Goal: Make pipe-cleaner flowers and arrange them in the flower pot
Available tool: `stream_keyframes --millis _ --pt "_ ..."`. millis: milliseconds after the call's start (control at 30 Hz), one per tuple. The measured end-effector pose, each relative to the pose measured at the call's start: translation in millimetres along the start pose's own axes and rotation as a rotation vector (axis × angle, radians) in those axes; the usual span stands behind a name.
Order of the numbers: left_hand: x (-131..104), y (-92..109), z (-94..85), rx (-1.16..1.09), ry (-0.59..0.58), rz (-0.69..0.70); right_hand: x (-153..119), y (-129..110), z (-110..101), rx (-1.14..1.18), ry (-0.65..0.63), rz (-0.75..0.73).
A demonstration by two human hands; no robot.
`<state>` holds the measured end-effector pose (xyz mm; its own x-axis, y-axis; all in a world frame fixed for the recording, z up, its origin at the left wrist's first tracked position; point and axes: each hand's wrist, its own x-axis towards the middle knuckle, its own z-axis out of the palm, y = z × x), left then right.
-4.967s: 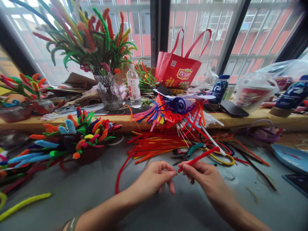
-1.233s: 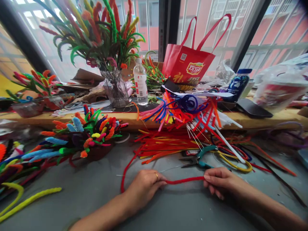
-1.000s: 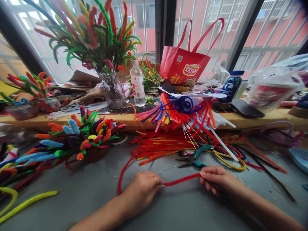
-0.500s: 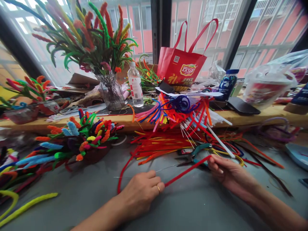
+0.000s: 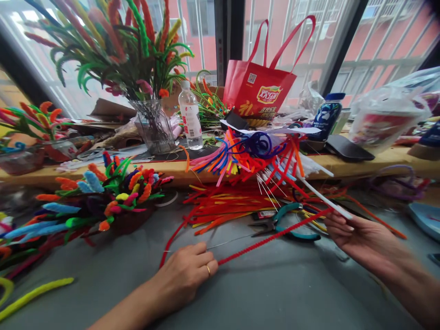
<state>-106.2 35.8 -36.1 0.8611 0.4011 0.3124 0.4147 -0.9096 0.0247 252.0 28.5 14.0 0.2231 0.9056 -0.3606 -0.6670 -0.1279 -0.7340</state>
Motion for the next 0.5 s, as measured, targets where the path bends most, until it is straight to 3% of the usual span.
stream_keyframes --millis 300,400,500 --pt "-7.3 -9.0 -0.5 0.026 0.050 -0.042 4.6 -5.9 -7.8 -0.196 -0.059 -0.055" --pt "-15.5 -18.4 -0.5 -0.011 0.117 -0.204 0.8 -11.3 -19.3 -0.543 -0.146 -0.090" --pt "-19.9 -26.7 -5.5 -0.247 0.202 -0.522 -3.6 -11.6 -28.5 -0.998 -0.304 -0.096"
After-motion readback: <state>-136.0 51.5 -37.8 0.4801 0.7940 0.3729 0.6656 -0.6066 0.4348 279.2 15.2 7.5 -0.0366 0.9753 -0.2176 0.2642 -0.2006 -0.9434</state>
